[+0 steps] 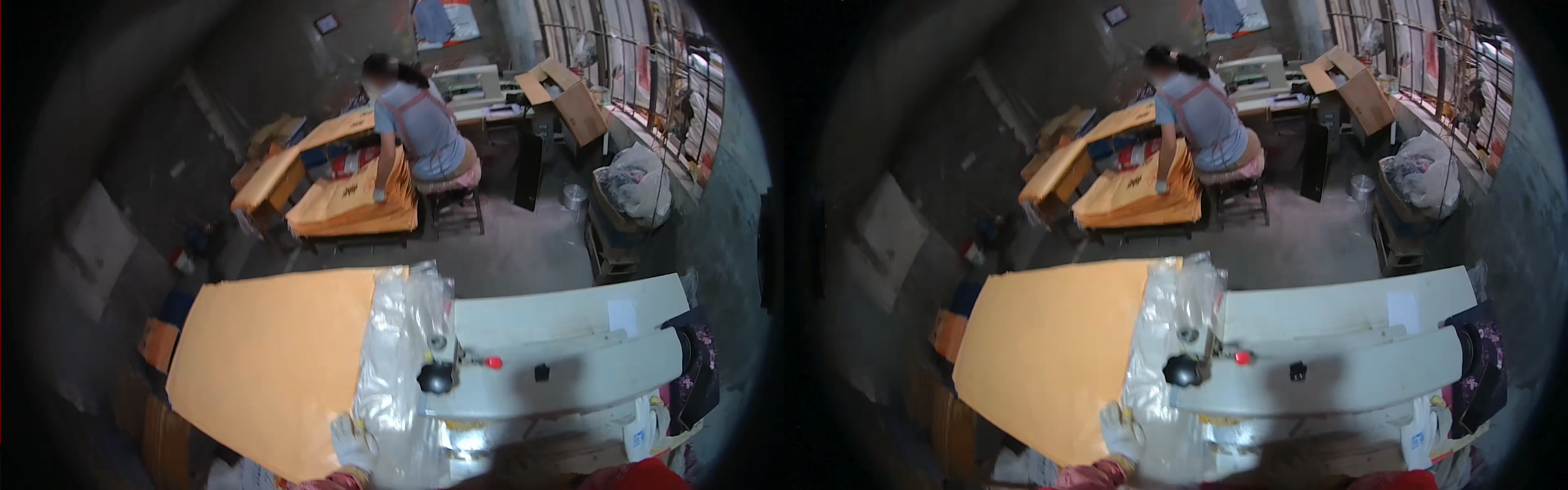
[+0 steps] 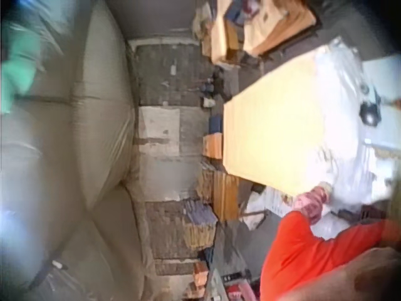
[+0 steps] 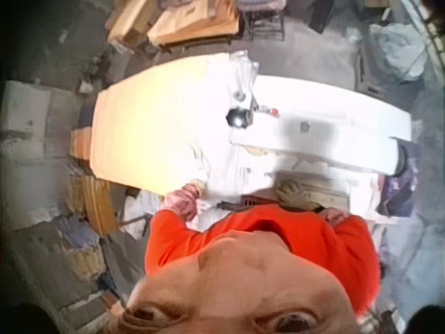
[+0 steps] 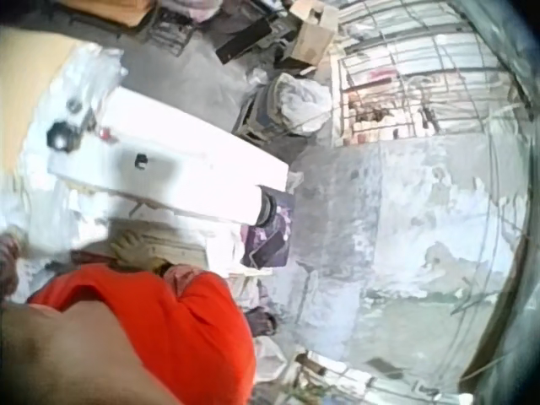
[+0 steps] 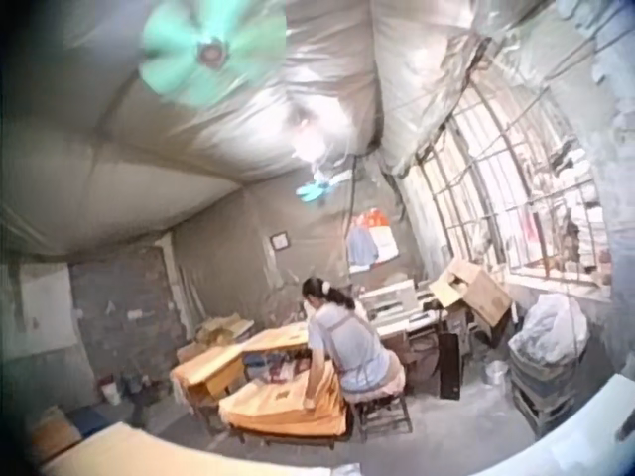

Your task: Sealing the openings of large woven plastic bags using an industrial sealing machine.

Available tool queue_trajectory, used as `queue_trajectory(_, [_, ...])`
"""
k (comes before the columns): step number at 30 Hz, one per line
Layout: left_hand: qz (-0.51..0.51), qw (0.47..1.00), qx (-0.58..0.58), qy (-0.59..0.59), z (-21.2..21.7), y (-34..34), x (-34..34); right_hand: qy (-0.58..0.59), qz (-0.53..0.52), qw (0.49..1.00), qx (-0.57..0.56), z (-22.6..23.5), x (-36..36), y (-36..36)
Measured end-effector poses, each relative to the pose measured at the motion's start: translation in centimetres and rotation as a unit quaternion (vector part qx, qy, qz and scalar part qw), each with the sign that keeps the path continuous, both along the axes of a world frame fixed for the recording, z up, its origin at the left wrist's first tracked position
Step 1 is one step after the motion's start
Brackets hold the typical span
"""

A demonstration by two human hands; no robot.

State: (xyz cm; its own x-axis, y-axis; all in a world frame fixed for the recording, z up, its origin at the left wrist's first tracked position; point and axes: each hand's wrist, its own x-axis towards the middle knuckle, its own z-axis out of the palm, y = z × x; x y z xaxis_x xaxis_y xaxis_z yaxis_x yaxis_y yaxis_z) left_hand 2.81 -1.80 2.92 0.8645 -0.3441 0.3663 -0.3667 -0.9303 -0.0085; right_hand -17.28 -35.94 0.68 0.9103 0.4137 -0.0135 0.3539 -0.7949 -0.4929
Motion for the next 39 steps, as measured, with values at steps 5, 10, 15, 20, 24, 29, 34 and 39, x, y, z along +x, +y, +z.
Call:
queue_trajectory(5, [-0.140, 0.990, 0.013, -0.021, -1.5, 0.3, 0.2, -0.139, -0.040, 0.988, 0.051, 0.7, -0.1, -0.4])
queue_trajectory(10, [-0.358, 0.933, 0.033, 0.033, -1.7, 0.8, 0.4, -0.211, -0.066, 0.972, 0.076, 3.2, 1.3, 0.5])
queue_trajectory(15, [-0.516, 0.847, 0.043, 0.120, -3.2, 2.0, 0.8, -0.172, -0.079, 0.982, 0.008, 2.5, 3.3, 0.1])
queue_trajectory(20, [-0.554, 0.809, 0.014, 0.194, -2.6, 2.0, 0.0, -0.124, -0.097, 0.982, -0.104, -0.1, 2.1, 0.0])
queue_trajectory(24, [-0.546, 0.814, 0.038, 0.195, -3.3, 2.6, 0.3, -0.091, -0.080, 0.975, -0.188, -1.9, 1.3, 1.5])
queue_trajectory(29, [-0.537, 0.820, 0.057, 0.188, -0.9, 1.4, 0.1, -0.095, -0.117, 0.959, -0.241, 0.1, -2.5, 4.2])
queue_trajectory(34, [-0.481, 0.875, 0.001, 0.052, -1.9, 4.5, -2.9, -0.163, -0.362, 0.915, -0.067, -2.0, -0.2, 12.6])
queue_trajectory(39, [-0.500, 0.866, 0.006, 0.020, -1.6, 9.7, -9.5, -0.091, -0.477, 0.868, 0.106, -1.0, 4.7, 21.8])
